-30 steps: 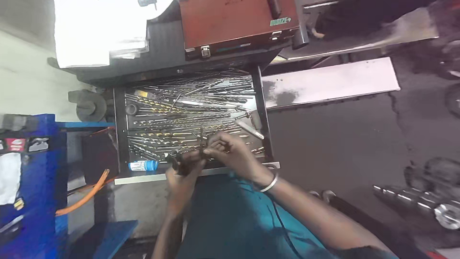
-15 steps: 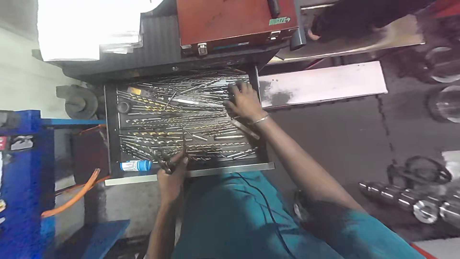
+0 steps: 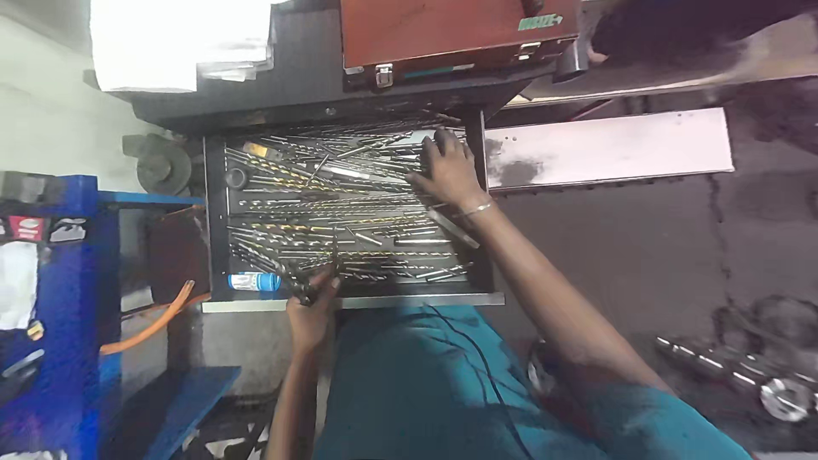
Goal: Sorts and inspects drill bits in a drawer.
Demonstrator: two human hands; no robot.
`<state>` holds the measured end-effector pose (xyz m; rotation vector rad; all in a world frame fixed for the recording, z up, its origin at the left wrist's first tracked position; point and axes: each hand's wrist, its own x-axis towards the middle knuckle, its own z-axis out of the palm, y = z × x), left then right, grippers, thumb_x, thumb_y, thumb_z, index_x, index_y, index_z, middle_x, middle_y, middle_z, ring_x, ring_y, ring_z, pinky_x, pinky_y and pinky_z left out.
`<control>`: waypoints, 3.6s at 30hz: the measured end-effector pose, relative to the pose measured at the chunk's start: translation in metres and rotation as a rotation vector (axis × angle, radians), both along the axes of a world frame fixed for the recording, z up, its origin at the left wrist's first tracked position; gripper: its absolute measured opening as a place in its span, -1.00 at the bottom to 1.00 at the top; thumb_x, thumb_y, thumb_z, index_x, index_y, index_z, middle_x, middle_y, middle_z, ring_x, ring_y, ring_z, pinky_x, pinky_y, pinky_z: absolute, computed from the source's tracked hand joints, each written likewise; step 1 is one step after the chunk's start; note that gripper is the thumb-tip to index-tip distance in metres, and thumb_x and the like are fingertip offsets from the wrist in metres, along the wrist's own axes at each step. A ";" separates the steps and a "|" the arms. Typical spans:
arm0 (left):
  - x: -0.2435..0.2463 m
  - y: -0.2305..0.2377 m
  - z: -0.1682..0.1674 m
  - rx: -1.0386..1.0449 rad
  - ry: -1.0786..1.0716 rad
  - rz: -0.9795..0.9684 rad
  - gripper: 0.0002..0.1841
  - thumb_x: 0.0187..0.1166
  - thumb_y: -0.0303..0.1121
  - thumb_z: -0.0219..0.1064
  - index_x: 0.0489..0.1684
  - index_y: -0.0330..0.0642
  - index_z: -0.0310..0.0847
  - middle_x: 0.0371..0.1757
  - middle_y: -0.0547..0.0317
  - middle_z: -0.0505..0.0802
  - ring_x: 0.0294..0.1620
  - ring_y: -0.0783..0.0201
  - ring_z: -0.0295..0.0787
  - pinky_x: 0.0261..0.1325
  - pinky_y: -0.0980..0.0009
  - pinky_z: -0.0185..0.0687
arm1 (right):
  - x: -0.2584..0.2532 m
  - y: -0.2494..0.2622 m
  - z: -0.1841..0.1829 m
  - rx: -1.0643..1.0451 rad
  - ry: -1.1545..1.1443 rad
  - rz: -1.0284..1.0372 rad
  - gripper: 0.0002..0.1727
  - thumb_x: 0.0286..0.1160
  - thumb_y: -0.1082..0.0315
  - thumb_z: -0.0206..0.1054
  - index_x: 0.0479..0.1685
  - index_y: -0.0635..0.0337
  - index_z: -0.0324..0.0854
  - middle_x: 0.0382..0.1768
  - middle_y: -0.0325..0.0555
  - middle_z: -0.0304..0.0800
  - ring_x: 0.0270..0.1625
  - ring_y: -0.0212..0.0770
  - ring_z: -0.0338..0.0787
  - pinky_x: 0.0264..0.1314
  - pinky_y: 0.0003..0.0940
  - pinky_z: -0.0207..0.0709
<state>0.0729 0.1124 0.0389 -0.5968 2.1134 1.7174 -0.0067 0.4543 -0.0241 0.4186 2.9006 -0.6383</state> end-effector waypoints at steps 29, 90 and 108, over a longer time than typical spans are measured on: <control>0.014 -0.030 -0.024 0.253 0.029 0.061 -0.68 0.36 -0.54 0.50 0.09 -0.39 0.76 -0.18 0.03 0.94 -0.35 0.30 0.86 -0.28 0.40 0.81 | -0.047 -0.049 -0.028 0.026 0.110 0.168 -0.26 0.54 -0.24 0.25 0.62 0.02 0.49 0.57 0.18 0.51 0.62 0.29 0.46 0.67 0.33 0.23; -0.212 0.048 -0.085 -0.618 0.819 -0.347 -0.73 0.51 -0.40 0.43 0.11 -0.29 0.82 0.09 -0.05 0.91 0.14 0.13 0.87 0.32 0.14 0.69 | -0.081 -0.080 -0.020 -0.004 0.194 0.448 -0.64 0.47 0.30 0.30 0.20 0.20 0.73 0.37 0.13 0.71 0.50 0.20 0.62 0.57 0.19 0.39; -0.049 -0.060 -0.039 -0.354 0.541 -0.188 -0.81 0.49 -0.46 0.46 -0.12 -0.47 0.76 -0.25 0.20 0.93 -0.26 0.62 0.83 -0.09 0.60 0.79 | -0.105 -0.108 -0.021 -0.161 0.212 0.444 -0.63 0.37 0.35 0.35 0.19 0.14 0.72 0.43 0.21 0.59 0.51 0.30 0.55 0.44 0.25 0.51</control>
